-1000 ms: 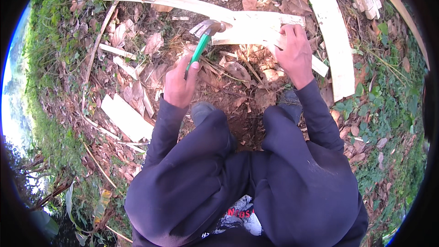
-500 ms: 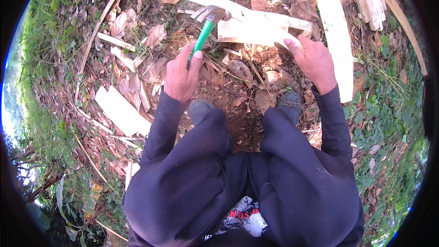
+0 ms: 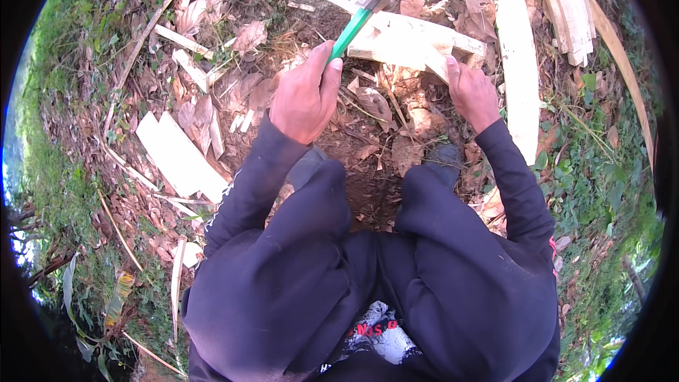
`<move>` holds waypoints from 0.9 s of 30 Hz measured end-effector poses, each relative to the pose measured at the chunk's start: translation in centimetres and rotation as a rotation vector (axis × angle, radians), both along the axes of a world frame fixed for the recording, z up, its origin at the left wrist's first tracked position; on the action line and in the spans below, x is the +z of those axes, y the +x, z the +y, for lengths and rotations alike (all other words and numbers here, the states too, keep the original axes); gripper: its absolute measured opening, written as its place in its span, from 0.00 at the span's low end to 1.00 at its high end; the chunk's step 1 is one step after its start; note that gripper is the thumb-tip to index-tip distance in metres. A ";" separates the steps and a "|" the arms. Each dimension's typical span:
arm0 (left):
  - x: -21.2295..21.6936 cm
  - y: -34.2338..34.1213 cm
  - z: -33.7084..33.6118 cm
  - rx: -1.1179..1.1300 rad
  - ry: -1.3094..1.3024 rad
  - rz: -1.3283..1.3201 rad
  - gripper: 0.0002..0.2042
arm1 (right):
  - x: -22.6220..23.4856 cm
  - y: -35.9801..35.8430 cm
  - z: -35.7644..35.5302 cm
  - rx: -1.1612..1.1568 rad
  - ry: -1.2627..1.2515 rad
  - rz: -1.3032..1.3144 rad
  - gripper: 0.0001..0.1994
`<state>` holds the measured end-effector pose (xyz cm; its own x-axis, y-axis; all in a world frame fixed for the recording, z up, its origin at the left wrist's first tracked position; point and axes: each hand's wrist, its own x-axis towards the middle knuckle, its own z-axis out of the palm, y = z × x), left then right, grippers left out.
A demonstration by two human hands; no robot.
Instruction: The person is assembling a wooden structure using a hammer and nails. They are hammering nails into wooden planks to secure them together.
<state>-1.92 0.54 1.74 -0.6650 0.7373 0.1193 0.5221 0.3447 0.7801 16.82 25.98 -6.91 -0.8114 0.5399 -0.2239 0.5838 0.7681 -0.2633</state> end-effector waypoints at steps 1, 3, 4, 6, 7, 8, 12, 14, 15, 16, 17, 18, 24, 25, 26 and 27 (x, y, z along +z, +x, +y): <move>0.2 0.4 0.3 0.034 0.038 0.014 0.14 | 0.2 -0.1 -0.1 -0.014 -0.003 0.000 0.33; -0.8 1.1 0.7 0.028 0.050 -0.002 0.14 | 0.1 0.0 0.0 -0.004 -0.010 -0.002 0.32; -1.3 1.2 0.8 0.021 0.056 -0.008 0.14 | 0.0 0.0 0.0 -0.003 -0.014 -0.001 0.32; -1.8 0.6 0.8 -0.053 -0.025 0.044 0.15 | -0.3 0.3 0.2 0.055 0.005 0.016 0.32; -1.7 0.5 0.8 -0.093 -0.066 0.065 0.15 | -0.4 0.4 0.3 0.081 0.014 0.018 0.31; -1.3 0.4 0.7 -0.064 -0.069 0.051 0.16 | -0.3 0.4 0.4 0.076 0.023 0.014 0.31; 0.8 0.9 1.1 0.102 0.125 0.029 0.15 | 0.3 0.2 0.2 0.055 -0.011 0.006 0.30; -0.3 1.3 0.4 0.113 0.134 -0.005 0.15 | 0.6 0.0 0.3 0.132 0.020 0.055 0.30; -1.2 1.4 -0.1 0.117 0.138 -0.022 0.15 | 0.3 0.2 0.3 0.208 0.072 0.097 0.30; -1.7 1.7 -0.5 0.125 0.103 -0.052 0.15 | -0.1 0.5 0.3 0.279 0.122 0.134 0.30; -2.1 2.0 -0.9 0.134 0.063 -0.090 0.15 | -0.6 0.7 0.4 0.250 0.107 0.109 0.31; -2.3 2.4 -1.3 0.144 0.023 -0.127 0.15 | -1.2 0.8 0.8 0.222 0.092 0.084 0.31; -4.2 2.6 -1.4 0.071 -0.084 -0.174 0.17 | -0.9 0.5 0.6 0.073 0.006 0.044 0.33; -4.6 2.4 -0.8 0.056 -0.060 -0.140 0.16 | -0.8 0.4 0.5 0.057 -0.007 0.049 0.33; -4.9 2.1 0.1 0.039 -0.034 -0.105 0.16 | -1.0 0.5 0.5 0.078 0.004 0.061 0.33; -5.0 1.8 0.7 0.021 -0.008 -0.070 0.16 | -1.5 0.8 0.5 0.099 0.015 0.073 0.33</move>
<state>-0.10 1.22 -3.23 -0.6870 0.7236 0.0663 0.4588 0.3611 0.8119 17.57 26.48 -8.39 -0.8748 0.4592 -0.1545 0.4844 0.8253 -0.2903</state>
